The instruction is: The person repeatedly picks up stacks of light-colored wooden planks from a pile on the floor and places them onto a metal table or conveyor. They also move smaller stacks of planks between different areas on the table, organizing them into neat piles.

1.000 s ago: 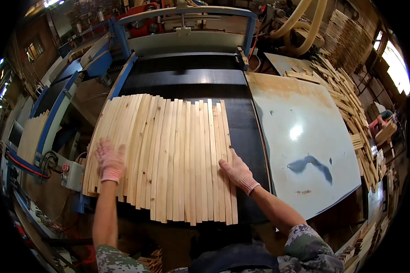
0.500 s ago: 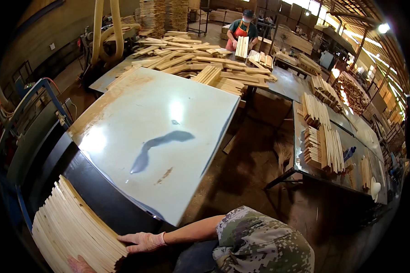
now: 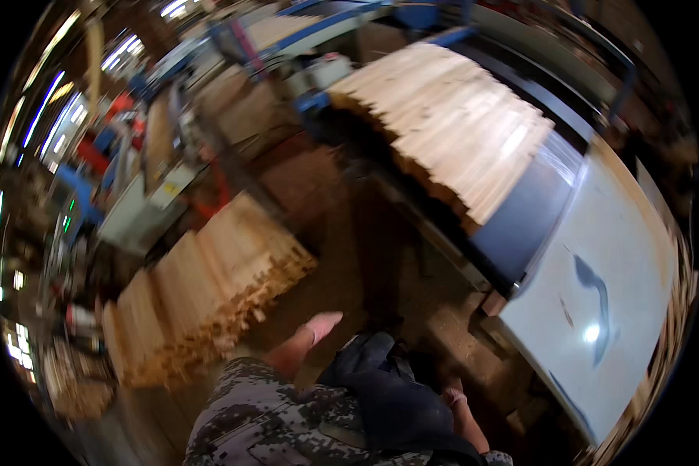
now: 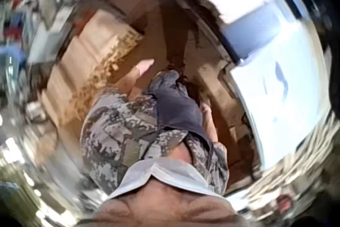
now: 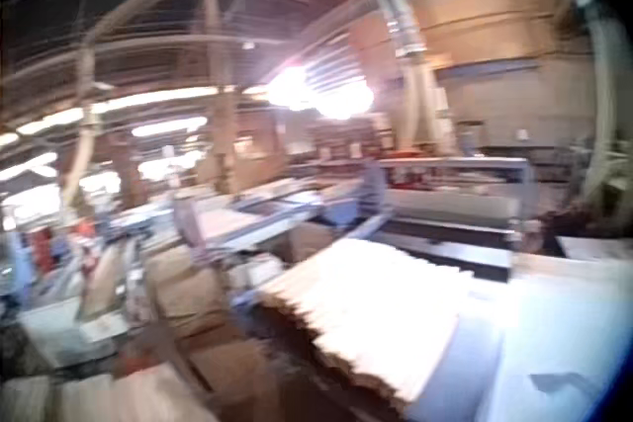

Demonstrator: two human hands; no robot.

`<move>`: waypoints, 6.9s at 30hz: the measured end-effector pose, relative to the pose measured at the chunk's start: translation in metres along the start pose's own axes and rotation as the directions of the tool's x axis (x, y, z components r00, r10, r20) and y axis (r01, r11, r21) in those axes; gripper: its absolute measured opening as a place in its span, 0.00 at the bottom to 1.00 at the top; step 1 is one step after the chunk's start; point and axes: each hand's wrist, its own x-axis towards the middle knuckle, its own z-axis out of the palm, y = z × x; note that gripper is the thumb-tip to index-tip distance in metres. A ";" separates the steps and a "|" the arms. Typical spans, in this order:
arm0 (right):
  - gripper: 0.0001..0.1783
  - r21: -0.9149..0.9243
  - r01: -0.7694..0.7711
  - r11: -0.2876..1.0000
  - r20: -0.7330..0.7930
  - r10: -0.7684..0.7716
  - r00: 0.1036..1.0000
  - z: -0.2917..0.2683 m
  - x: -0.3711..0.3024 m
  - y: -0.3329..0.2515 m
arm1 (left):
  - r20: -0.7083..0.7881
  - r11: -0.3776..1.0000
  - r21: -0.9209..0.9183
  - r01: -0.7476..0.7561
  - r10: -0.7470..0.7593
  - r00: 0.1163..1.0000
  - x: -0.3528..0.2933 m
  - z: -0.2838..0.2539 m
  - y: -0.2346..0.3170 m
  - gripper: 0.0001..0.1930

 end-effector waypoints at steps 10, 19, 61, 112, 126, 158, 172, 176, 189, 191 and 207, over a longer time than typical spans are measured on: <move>0.18 -0.380 -0.422 0.823 0.275 0.536 0.798 0.043 0.047 0.055 | 0.263 0.262 -0.619 0.741 -0.820 0.509 -0.255 0.182 -0.268 0.35; 0.13 0.119 -0.268 0.956 0.385 0.204 0.900 0.115 0.169 -0.103 | 0.211 0.223 -0.901 0.372 -0.524 0.825 -0.271 0.141 -0.367 0.36; 0.52 -0.636 0.446 0.629 0.756 0.393 0.523 1.170 -0.203 -0.287 | -0.273 0.156 -0.726 -0.670 -0.959 0.072 -0.395 -0.315 -0.971 0.44; 0.41 -0.628 0.412 0.660 0.655 0.164 0.737 1.216 -0.185 -0.333 | -0.173 -0.003 -0.891 -0.455 -0.922 0.346 -0.382 -0.310 -0.915 0.45; 0.42 -0.653 0.452 0.607 0.662 0.168 0.731 1.219 -0.164 -0.331 | 0.014 -0.267 -0.622 -0.736 -0.944 0.331 -0.431 -0.359 -0.972 0.32; 0.40 -0.750 0.510 0.421 0.636 0.248 0.731 1.222 -0.158 -0.348 | -0.314 0.162 -0.858 -0.487 -0.916 0.250 -0.413 -0.375 -0.962 0.41; 0.38 0.266 0.378 0.887 0.657 -0.454 0.602 1.298 -0.092 -0.319 | -0.187 0.145 -0.982 -0.119 -0.811 0.554 -0.350 -0.501 -1.108 0.38; 0.42 0.347 0.295 0.890 0.627 -0.454 0.633 1.309 -0.095 -0.308 | -0.217 0.171 -0.976 -0.134 -0.755 0.619 -0.350 -0.496 -1.130 0.42; 0.48 0.300 -0.053 0.953 0.639 -0.159 0.752 1.233 -0.131 -0.305 | -0.172 -0.062 -0.935 -0.349 -0.782 0.599 -0.375 -0.434 -1.101 0.24; 0.45 0.215 -0.113 0.970 0.630 -0.049 0.775 1.205 -0.133 -0.294 | -0.146 -0.151 -0.914 -0.376 -0.742 0.654 -0.379 -0.415 -1.091 0.24; 0.44 0.265 -0.216 0.940 0.709 -0.039 0.704 1.075 -0.197 -0.283 | -0.281 -0.062 -0.931 -0.359 -0.508 0.814 -0.420 -0.356 -1.102 0.19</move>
